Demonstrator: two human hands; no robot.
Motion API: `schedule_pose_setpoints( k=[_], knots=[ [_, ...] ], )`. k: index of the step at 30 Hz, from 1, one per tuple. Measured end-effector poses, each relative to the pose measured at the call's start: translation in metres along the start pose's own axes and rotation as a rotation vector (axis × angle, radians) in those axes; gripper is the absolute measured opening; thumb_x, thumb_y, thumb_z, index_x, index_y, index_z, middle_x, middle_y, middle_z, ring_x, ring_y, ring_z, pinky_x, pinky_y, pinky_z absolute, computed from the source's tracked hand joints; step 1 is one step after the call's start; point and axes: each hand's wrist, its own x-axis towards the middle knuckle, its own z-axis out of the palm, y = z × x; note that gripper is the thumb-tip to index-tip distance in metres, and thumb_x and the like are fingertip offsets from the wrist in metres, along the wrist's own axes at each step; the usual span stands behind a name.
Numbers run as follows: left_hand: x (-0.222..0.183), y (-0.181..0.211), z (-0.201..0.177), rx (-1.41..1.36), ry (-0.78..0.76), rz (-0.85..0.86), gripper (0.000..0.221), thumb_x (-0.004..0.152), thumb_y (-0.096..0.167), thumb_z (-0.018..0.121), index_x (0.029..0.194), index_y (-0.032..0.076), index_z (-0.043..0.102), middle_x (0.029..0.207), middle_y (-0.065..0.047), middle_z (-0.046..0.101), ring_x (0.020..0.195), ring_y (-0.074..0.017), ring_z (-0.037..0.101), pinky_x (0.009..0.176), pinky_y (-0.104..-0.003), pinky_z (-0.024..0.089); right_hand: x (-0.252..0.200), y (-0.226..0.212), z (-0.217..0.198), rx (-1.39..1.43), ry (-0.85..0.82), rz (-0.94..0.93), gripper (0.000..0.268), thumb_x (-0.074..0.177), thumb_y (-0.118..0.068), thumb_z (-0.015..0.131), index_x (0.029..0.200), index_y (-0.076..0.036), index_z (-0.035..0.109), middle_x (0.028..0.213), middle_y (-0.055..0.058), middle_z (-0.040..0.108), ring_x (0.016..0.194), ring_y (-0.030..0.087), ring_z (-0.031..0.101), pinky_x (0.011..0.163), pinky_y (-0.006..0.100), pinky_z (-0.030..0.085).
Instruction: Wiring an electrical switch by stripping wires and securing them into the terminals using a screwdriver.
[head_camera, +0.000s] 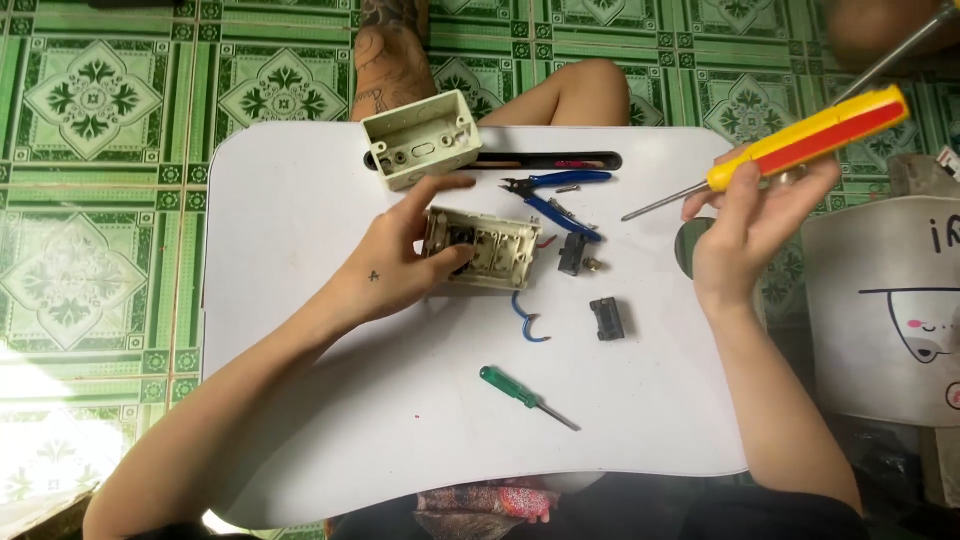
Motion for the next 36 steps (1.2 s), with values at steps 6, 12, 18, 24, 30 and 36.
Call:
schedule_pose_setpoints(
  k=[6,12,18,24,30,36],
  knots=[
    [0.004,-0.009,-0.005,0.112,-0.022,-0.001,0.043,0.084,0.015,0.074,0.124,0.002,0.067,0.105,-0.026,0.073,0.101,-0.0386,0.073,0.08,-0.048,0.065,0.001,0.019,0.006,-0.009,-0.074,-0.076,0.04,0.114,-0.024,0.044,0.143,-0.006,0.023,0.102,0.013,0.05,0.067,0.019,0.058,0.05,0.026,0.057],
    [0.002,-0.005,-0.002,0.324,0.009,0.058,0.041,0.082,0.015,0.079,0.118,-0.004,0.072,0.103,-0.025,0.066,0.097,-0.0348,0.069,0.072,-0.045,0.065,-0.008,0.019,0.021,-0.01,-0.045,-0.133,0.041,0.111,-0.022,0.046,0.141,-0.008,0.022,0.103,0.012,0.049,0.071,0.019,0.059,0.057,0.026,0.059],
    [0.004,-0.012,0.001,0.404,0.025,0.093,0.042,0.082,0.017,0.078,0.119,-0.003,0.072,0.103,-0.022,0.067,0.103,-0.0344,0.068,0.08,-0.042,0.064,-0.01,0.016,0.024,-0.008,-0.047,-0.107,0.041,0.109,-0.022,0.047,0.14,-0.013,0.022,0.104,0.012,0.05,0.073,0.017,0.058,0.064,0.026,0.06],
    [-0.004,-0.001,0.003,0.53,0.08,0.081,0.044,0.082,0.021,0.079,0.119,-0.001,0.073,0.104,-0.017,0.067,0.109,-0.0306,0.064,0.085,-0.041,0.061,-0.01,0.014,0.024,-0.005,-0.06,-0.092,0.041,0.109,-0.023,0.046,0.14,-0.014,0.021,0.106,0.01,0.048,0.076,0.015,0.058,0.066,0.024,0.059],
    [0.0,-0.01,0.005,0.529,0.108,0.073,0.046,0.082,0.025,0.08,0.123,0.005,0.071,0.106,-0.012,0.066,0.113,-0.0277,0.061,0.089,-0.042,0.06,-0.006,0.013,0.02,0.025,-0.037,-0.175,0.042,0.109,-0.023,0.044,0.142,-0.01,0.022,0.103,0.012,0.049,0.072,0.017,0.057,0.062,0.025,0.058],
    [-0.007,-0.005,0.016,0.581,0.315,0.468,0.036,0.079,0.016,0.084,0.112,0.005,0.075,0.104,-0.013,0.061,0.11,-0.0291,0.055,0.09,-0.039,0.058,-0.012,-0.02,0.021,0.147,-0.048,-0.166,0.039,0.108,-0.023,0.039,0.141,-0.01,0.022,0.098,0.008,0.049,0.068,0.015,0.058,0.058,0.025,0.059]
  ],
)
